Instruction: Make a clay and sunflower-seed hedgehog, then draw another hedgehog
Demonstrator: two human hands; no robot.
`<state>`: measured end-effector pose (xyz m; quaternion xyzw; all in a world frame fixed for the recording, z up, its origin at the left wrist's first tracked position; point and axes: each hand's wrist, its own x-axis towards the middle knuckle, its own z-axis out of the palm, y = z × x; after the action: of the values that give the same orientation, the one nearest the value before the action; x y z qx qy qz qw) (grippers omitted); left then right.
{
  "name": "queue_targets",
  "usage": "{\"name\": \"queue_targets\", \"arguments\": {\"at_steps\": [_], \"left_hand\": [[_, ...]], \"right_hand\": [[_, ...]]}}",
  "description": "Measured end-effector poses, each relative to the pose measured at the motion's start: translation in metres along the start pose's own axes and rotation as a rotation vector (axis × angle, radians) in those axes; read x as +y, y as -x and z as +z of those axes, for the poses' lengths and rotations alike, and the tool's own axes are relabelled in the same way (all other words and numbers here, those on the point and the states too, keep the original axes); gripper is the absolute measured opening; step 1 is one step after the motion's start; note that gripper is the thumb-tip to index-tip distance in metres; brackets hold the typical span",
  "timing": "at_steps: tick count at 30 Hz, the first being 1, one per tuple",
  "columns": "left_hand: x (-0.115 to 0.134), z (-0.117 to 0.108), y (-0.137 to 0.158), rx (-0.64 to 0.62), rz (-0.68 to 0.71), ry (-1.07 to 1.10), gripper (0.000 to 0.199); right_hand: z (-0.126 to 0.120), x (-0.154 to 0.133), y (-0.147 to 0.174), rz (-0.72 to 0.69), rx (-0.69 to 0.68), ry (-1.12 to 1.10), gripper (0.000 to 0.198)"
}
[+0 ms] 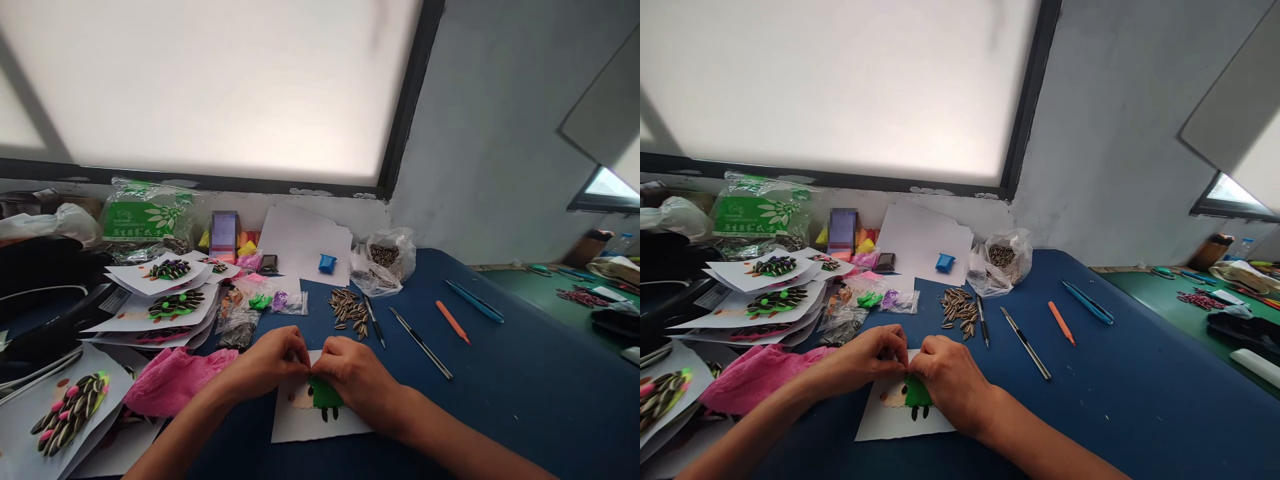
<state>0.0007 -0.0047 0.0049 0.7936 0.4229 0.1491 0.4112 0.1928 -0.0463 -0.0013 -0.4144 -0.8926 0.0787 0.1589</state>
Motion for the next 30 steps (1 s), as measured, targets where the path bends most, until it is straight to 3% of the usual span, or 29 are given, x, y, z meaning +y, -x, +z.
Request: {"name": "queue_targets", "arguments": {"at_steps": [7,11,18,20,30], "left_hand": [[-0.003,-0.002,0.0,-0.021,0.001,-0.009,0.015],[-0.004,-0.002,-0.001,-0.004,0.009,-0.002,0.015],[-0.005,-0.001,-0.002,0.014,0.014,0.02,0.016],[-0.005,-0.001,-0.002,0.017,0.005,0.018,0.017],[-0.002,-0.001,-0.001,0.029,0.007,-0.016,0.018]], "right_hand": [[0.009,0.003,0.0,-0.07,0.029,0.101,0.014],[0.001,-0.001,0.0,-0.066,0.024,0.114,0.016],[-0.028,0.023,-0.005,0.224,0.165,0.073,0.019],[-0.027,0.033,-0.008,0.268,0.141,0.105,0.017],[-0.014,0.043,-0.018,0.251,0.059,0.187,0.012]]}}
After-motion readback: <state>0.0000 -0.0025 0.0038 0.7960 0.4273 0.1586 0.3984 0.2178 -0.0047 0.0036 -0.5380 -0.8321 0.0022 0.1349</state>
